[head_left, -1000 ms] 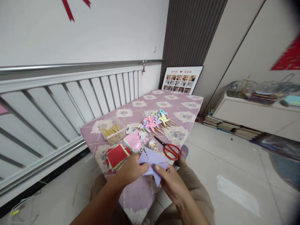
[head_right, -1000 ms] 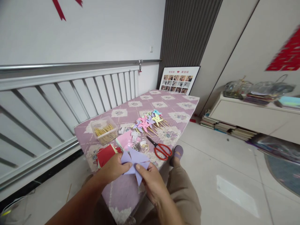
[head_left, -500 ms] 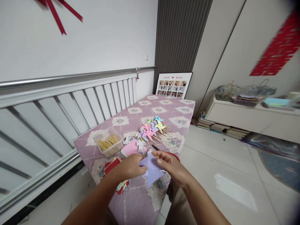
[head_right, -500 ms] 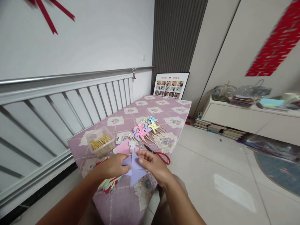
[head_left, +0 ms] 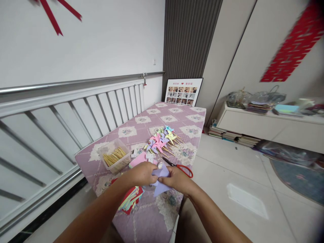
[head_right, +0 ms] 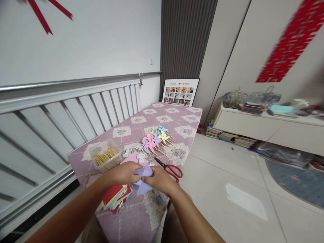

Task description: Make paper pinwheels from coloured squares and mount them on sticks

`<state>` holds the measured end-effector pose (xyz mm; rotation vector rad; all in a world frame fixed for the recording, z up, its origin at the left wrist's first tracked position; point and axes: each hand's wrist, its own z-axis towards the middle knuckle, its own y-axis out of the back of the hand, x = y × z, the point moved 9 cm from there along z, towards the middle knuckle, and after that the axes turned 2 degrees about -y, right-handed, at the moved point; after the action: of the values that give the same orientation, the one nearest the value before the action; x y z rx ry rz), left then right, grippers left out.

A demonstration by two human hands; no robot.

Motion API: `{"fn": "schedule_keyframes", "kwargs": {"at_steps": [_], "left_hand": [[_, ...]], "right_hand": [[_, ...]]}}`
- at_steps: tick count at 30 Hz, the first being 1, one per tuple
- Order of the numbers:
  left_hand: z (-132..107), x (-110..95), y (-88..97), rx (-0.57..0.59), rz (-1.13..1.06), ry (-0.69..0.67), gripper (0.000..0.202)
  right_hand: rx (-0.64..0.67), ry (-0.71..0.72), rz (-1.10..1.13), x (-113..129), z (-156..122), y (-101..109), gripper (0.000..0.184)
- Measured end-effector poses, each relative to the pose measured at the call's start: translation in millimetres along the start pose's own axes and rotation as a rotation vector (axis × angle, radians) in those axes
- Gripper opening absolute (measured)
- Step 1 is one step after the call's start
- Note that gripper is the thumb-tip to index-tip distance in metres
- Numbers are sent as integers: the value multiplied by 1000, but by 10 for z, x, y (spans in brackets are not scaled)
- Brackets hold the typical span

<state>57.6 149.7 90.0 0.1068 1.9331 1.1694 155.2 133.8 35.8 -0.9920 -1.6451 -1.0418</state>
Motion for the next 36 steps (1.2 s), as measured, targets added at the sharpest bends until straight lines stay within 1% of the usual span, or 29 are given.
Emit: {"fn": "schedule_keyframes", "kwargs": {"at_steps": [2,4,6,8,9,10,12,13,14,15,16,17,18,19,21,22,24,27,29,32,36], "left_hand": [[20,9,-8,-1,-13,2,18],[40,5,12,-28,-36,-3,14],[58,-8,61,-60,-44,-12,10],[61,-17,149,-106,-74,-24,12],[49,-5,225,-164,-124,-22,17],[18,27,328,-263,-204,-13,25],[-117,168,513,-534,-434,25,39],[-206,272,536,-664,-559,59,43],[-280,366,490,-751,-670,87,44],[-314,447,370,-776,-775,118,45],[-318,512,197,-755,-868,157,44],[-295,530,14,-710,-961,153,44],[-253,502,-157,-651,-1047,107,43],[-188,447,-349,-537,-1107,76,41],[-129,379,-554,-472,-1173,29,38],[-106,355,-607,-456,-1191,21,37],[-81,335,-626,-447,-1200,33,36],[-66,318,-566,-409,-1144,59,36],[-66,307,-522,-393,-1118,48,35],[-72,321,-505,-404,-1100,54,32],[-82,350,-518,-427,-1005,118,31]], "right_hand": [[-21,-3,11,4,7,3,13],[-49,0,32,28,3,14,10],[-94,8,65,57,-5,40,7],[-152,11,109,70,-15,79,5],[-185,10,134,68,-20,101,5],[-223,9,163,61,-28,125,6],[-307,9,228,33,-52,173,12],[-351,10,263,13,-70,192,15],[-391,10,298,-10,-89,203,18],[-427,11,332,-34,-110,206,21],[-456,11,365,-59,-131,198,24],[-477,10,395,-82,-150,182,26],[-490,7,421,-104,-167,159,27],[-498,4,442,-124,-183,134,27],[-505,-5,471,-156,-211,87,25],[-506,-9,481,-168,-224,70,23],[-512,-16,495,-189,-253,56,22],[-502,-30,509,-212,-287,50,20],[-488,-39,513,-222,-301,47,19],[-484,-45,503,-226,-320,45,20],[-475,-55,497,-228,-334,24,21]]}}
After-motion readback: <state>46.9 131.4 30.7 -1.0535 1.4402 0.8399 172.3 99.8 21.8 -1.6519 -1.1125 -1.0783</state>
